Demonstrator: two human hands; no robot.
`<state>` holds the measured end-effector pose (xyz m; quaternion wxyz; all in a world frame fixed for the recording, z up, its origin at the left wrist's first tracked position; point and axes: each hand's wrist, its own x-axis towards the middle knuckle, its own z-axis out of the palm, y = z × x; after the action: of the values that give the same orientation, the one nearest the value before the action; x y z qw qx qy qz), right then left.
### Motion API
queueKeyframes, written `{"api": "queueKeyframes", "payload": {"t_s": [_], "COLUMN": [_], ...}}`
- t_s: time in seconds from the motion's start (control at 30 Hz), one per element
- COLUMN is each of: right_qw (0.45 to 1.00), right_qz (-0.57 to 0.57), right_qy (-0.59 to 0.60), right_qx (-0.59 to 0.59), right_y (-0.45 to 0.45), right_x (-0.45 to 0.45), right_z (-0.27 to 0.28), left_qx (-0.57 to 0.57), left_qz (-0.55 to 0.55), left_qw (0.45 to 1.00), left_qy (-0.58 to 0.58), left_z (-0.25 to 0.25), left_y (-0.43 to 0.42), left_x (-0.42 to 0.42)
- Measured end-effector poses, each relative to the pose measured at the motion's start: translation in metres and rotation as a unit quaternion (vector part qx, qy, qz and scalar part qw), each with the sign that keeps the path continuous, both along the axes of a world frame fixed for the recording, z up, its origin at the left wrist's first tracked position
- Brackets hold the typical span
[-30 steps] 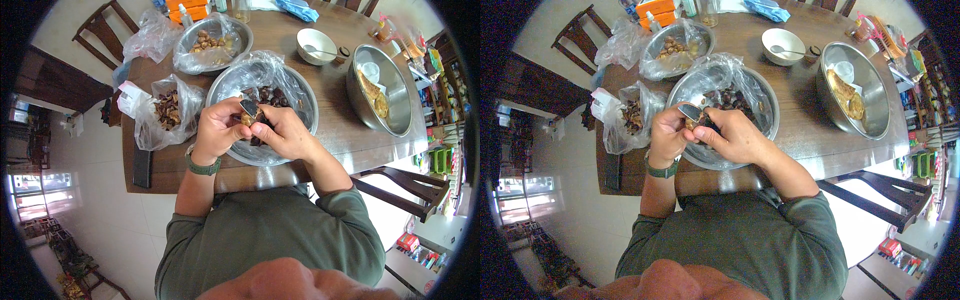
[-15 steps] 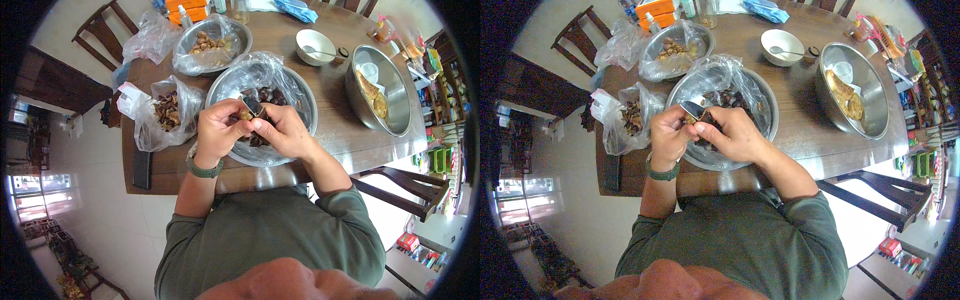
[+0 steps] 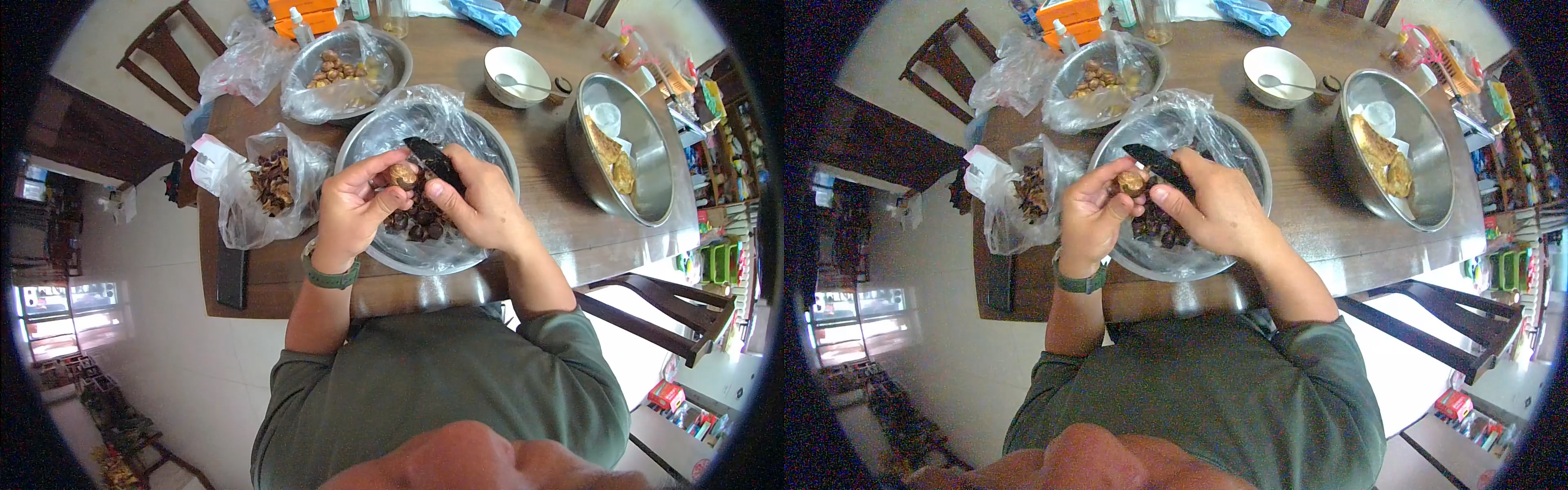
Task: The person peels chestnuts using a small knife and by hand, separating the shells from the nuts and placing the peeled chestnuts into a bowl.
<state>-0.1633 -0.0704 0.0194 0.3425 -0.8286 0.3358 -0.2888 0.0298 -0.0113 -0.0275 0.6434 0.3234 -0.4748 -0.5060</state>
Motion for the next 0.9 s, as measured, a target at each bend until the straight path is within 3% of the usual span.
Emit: {"api": "queueKeyframes", "payload": {"t_s": [0.33,0.57,0.73,0.9], "right_qw": [0.987,0.984,0.977,0.987], "right_qz": [-0.041,0.021,0.012,0.029], "right_qy": [-0.138,-0.137,-0.170,-0.120], "right_qx": [0.073,0.113,0.126,0.101], "right_y": [-0.006,0.003,0.007,0.007], "right_x": [-0.001,0.007,0.017,0.012], "right_z": [-0.006,0.001,-0.009,-0.001], "left_qx": [0.006,-0.044,-0.035,-0.066], "left_qz": [-0.007,-0.077,-0.054,-0.042], "left_qw": [0.999,0.995,0.998,0.996], "left_qy": [0.043,0.045,0.006,-0.037], "left_z": [0.007,0.003,0.005,0.001], "left_y": [-0.003,-0.002,0.002,0.001], "left_x": [0.005,0.008,0.000,0.002]}}
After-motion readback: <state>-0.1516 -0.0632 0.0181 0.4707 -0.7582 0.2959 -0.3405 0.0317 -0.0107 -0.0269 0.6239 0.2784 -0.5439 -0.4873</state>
